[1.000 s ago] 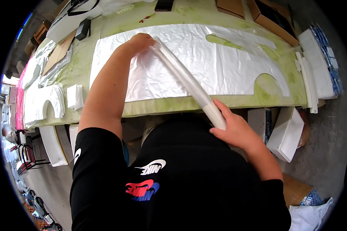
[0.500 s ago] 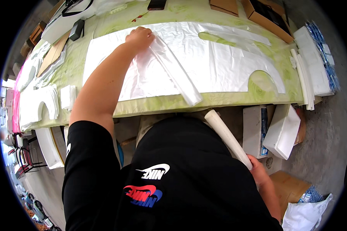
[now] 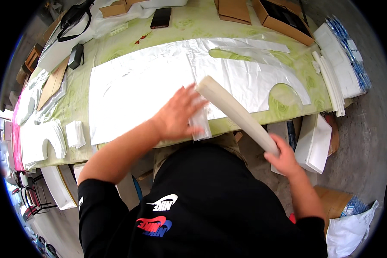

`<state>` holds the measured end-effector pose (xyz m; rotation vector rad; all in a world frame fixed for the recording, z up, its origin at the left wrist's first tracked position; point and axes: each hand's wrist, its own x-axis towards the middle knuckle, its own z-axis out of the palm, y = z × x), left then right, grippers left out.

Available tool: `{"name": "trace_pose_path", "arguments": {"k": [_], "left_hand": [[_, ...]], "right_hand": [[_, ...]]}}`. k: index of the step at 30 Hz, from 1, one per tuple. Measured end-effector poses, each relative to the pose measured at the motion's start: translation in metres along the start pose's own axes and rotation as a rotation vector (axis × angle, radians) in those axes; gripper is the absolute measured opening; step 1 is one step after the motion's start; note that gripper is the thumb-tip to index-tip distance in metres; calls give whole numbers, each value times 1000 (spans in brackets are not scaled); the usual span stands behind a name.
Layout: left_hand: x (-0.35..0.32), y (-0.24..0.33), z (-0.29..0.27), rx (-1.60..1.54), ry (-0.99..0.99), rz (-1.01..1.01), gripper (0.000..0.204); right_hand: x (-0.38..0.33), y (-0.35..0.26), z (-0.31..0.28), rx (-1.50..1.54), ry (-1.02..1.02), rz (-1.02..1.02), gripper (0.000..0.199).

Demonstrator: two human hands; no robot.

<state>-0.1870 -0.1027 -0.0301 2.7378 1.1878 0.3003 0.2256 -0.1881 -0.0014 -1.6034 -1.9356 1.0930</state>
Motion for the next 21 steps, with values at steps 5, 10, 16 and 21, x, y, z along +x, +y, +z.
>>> {"name": "trace_pose_path", "arguments": {"k": [5,10,16,21], "left_hand": [[-14,23,-6,-103,-175,95,100],[-15,24,1,-91,-169,93,92],[-16,30,4,-82,-142,59,88],[-24,38,4,-155,-144,90,76]], "right_hand": [[105,-49,5,-414,-47,-331,54],[187,-67,23,-629,-39,-370,52],[249,-75,17,-710,161,-222,54],[223,-60,37,-720,281,-804,64]]}}
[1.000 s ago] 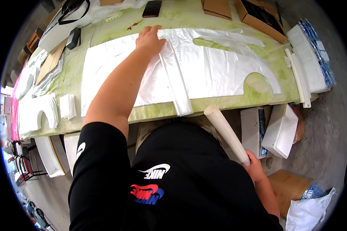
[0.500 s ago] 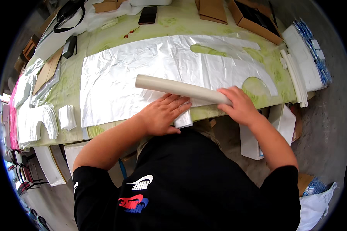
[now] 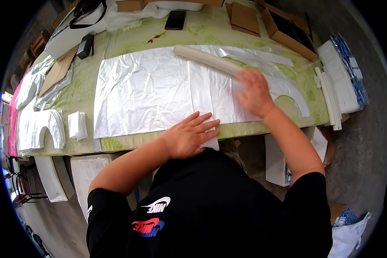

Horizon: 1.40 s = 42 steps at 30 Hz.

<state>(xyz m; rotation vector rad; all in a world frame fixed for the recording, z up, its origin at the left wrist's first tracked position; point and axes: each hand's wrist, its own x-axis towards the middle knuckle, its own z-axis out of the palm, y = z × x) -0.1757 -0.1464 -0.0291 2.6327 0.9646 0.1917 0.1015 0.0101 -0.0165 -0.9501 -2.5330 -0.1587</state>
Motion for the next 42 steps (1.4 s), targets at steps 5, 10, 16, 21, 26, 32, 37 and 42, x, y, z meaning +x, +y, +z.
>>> {"name": "trace_pose_path", "arguments": {"k": [5,10,16,21,26,32,37,42], "left_hand": [[-18,16,-7,-82,61,36,67],[-28,13,-9,-398,177,88,71],[-25,3,-3,-683,516,-54,90],[-18,5,0,-460,515,-535,105],[-9,5,-7,-486,484,-663,94],[-5,-4,-10,-43,442,-523,88],[9,-19,-3,119,319,-405,88],[10,-22,-1,124,221,-435,96]], "right_hand": [[-34,-80,-7,423,-209,-285,67],[-40,-108,-2,599,-93,-209,57],[-30,-110,7,614,-115,-107,25],[-9,-119,7,778,-168,438,16],[24,-116,3,625,-444,637,34],[41,-114,5,523,-576,664,33],[38,-114,13,538,-509,679,35],[17,-125,10,629,-347,716,35]]}}
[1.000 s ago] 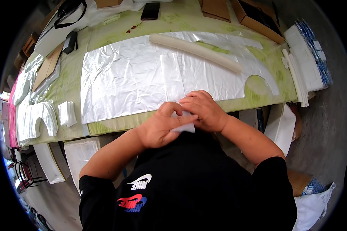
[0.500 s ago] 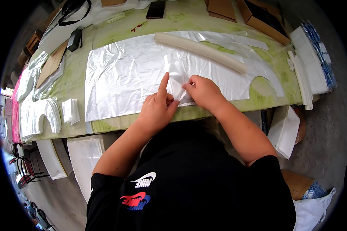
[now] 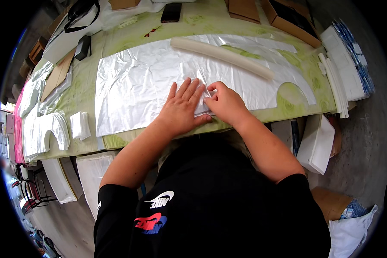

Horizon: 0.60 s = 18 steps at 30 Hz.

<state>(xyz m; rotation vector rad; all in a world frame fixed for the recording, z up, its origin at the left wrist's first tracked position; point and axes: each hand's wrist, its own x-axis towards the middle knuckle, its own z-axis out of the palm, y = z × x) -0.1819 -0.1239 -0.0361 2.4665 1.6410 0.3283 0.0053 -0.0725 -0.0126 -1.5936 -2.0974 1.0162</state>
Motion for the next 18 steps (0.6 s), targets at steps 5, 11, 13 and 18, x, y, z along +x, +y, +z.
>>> {"name": "trace_pose_path", "arguments": {"k": [5,11,13,18], "left_hand": [[-19,7,-12,-111,-121,190,97],[-31,23,-3,-58,-117,324,78],[-29,25,-4,-59,-101,332,76],[-28,25,-10,-215,33,272,61]], "right_hand": [[-53,19,-7,504,-228,67,42],[-103,36,-14,280,62,-285,37],[-85,46,-23,-51,262,-671,39],[-65,62,-23,-208,96,-664,49]]}}
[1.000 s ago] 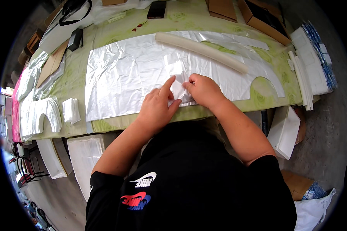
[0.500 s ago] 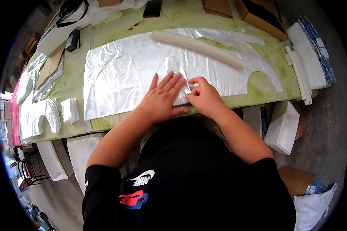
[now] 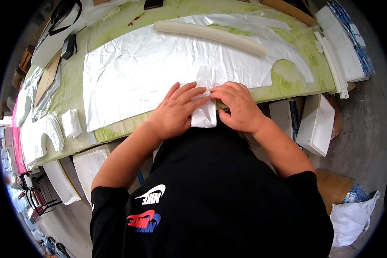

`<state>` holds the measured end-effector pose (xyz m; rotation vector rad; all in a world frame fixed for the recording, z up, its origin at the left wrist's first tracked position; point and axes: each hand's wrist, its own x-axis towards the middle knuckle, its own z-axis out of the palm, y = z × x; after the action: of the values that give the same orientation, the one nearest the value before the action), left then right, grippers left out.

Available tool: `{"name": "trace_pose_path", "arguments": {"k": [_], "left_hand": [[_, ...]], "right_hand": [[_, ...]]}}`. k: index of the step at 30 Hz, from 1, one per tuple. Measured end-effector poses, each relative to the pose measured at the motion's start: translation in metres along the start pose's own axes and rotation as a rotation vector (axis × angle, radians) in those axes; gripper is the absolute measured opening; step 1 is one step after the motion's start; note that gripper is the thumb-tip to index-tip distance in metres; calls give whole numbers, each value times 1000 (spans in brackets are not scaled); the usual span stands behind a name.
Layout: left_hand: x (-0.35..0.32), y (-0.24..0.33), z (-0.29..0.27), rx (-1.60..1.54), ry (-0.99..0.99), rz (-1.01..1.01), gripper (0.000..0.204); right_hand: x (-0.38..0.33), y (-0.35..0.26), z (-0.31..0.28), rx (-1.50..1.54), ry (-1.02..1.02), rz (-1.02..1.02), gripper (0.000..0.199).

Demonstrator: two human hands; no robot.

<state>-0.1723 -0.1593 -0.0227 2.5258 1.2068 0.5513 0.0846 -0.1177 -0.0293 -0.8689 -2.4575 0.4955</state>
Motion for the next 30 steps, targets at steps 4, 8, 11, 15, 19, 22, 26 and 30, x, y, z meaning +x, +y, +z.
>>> {"name": "trace_pose_path", "arguments": {"k": [4,8,11,15,19,22,26,30], "left_hand": [[3,-8,13,-81,251,-72,33],[9,-5,11,-49,254,-174,23],[14,-4,11,-38,305,-269,17],[14,-10,20,-117,363,-335,25],[16,-12,24,-124,395,-354,32],[21,-7,16,-107,299,-448,32],[28,-11,24,112,306,-262,49],[35,-4,23,205,77,-227,64]], "right_hand": [[3,3,-2,23,4,4,45],[8,10,4,-24,44,-32,39],[15,4,13,-6,171,43,26],[20,8,21,-66,228,162,15],[29,4,23,-208,180,236,17],[35,2,22,-266,105,293,18],[37,4,22,-286,86,292,17],[40,1,18,-178,54,387,23]]}}
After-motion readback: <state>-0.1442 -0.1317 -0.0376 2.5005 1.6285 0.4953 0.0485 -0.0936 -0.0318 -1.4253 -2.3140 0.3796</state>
